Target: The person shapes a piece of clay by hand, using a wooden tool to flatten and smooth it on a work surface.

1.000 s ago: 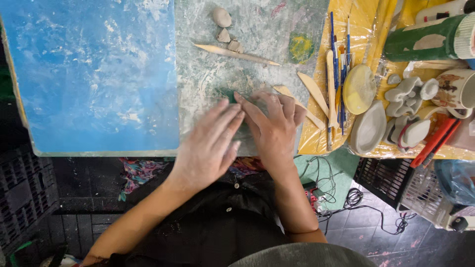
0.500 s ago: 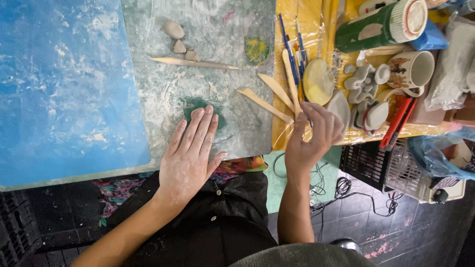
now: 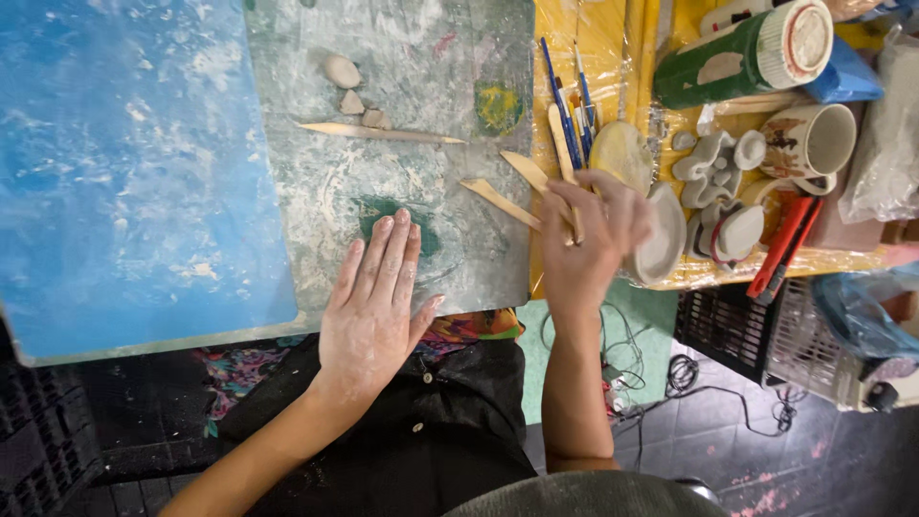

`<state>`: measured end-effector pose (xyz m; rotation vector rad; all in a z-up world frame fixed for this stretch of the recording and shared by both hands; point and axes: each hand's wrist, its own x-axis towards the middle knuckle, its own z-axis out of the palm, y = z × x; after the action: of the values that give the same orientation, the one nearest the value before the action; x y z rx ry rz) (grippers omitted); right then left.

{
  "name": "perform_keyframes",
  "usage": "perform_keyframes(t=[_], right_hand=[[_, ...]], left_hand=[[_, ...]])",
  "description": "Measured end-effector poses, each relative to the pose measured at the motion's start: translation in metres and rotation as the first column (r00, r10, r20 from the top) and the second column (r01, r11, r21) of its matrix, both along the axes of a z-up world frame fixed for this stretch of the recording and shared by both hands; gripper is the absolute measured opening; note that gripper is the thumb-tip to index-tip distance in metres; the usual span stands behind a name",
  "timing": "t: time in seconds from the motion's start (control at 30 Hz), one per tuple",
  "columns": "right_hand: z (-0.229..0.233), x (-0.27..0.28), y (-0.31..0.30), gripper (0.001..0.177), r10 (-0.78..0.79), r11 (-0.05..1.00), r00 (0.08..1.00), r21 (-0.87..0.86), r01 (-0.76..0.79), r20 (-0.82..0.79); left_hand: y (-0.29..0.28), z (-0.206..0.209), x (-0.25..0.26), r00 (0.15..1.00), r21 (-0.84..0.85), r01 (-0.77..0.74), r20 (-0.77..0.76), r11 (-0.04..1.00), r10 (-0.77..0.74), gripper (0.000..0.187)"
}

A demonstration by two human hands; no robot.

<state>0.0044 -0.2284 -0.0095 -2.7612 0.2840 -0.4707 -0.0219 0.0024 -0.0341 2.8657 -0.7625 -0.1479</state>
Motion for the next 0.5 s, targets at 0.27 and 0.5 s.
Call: perform_keyframes(t=[0.27, 0.5], right_hand=[[-0.013, 0.061, 0.056, 0.036, 0.406, 0.9, 0.914, -0.164, -0.404, -0.025], [-0.002, 0.028, 0.053, 0.014, 0.414, 0.91, 0.91, 0.057, -0.412, -0.03]], left_hand=[[0.02, -0.006, 0.0, 0.982, -0.438, -0.018, -0.178, 0.899, -0.067, 0.079], [0.046, -0.018, -0.007, 0.988, -0.588, -0.152, -0.086, 0.795, 0.125, 0.076]])
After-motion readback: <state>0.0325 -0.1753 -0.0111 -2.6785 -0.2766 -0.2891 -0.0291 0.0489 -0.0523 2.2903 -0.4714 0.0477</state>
